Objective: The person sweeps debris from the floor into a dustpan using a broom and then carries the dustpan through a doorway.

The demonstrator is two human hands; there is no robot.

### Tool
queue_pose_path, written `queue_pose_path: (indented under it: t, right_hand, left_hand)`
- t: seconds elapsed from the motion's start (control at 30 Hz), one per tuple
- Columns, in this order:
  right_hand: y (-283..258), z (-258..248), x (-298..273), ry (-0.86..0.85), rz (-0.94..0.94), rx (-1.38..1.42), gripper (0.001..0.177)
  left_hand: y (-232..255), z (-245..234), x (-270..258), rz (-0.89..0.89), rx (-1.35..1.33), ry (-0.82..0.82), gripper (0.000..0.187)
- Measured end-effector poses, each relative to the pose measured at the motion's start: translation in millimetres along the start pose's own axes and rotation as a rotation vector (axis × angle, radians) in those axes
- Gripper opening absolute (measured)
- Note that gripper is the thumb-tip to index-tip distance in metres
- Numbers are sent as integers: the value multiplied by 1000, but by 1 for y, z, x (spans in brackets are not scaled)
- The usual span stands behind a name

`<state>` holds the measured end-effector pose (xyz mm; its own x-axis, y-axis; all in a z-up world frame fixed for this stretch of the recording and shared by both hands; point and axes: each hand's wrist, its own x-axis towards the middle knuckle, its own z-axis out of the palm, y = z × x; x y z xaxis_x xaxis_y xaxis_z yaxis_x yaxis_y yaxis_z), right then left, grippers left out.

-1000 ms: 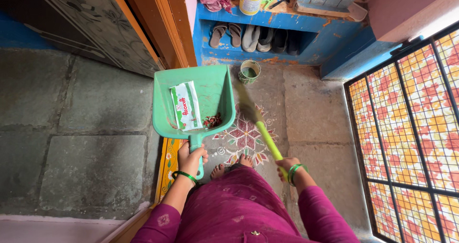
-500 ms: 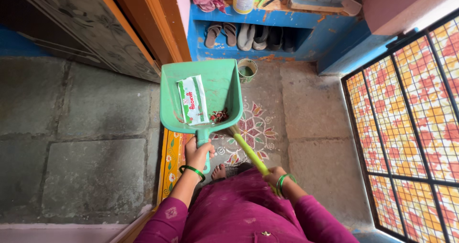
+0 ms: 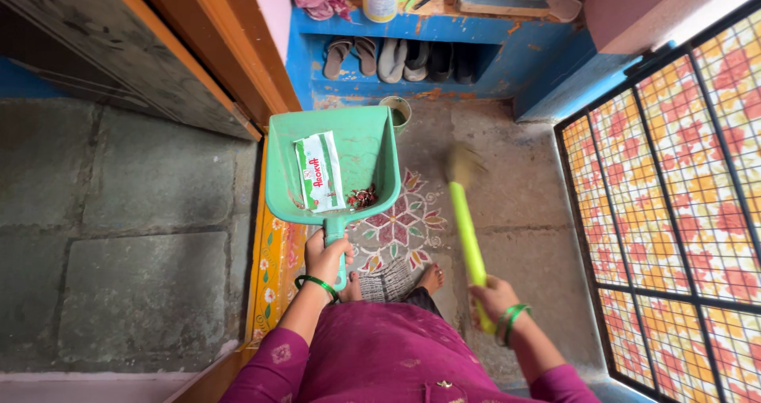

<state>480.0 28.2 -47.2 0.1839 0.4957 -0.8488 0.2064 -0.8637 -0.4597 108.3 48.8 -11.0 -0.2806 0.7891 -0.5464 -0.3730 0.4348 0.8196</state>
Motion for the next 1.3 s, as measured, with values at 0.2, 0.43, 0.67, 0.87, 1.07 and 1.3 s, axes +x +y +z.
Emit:
queue_pose_path:
  t: [0.2,0.43,0.67,0.87,1.07,1.3]
  right_hand:
    - [-18,24,63,-164,-17,-134,22]
    - [-12,-72,178,-47,107,-81,21]
    - [-28,-121,127,-24,-59,34,21]
    - [-56,-80,128,-95,-125,-241,20]
    - [-89,-96,237,-176,21,-169,24]
    - [-66,-156,235,-15,169,389,18]
  left_hand:
    - [-8,52,3,-14,26,30,17]
    - [-8,92,0,2,-3,32,18]
    - [-20,123,-1,36,0,93,18]
    - [-24,158,8,32,-42,103,18]
    - [-18,175,0,43,-42,83,20]
    - [-17,180,2,101,-68,102,18]
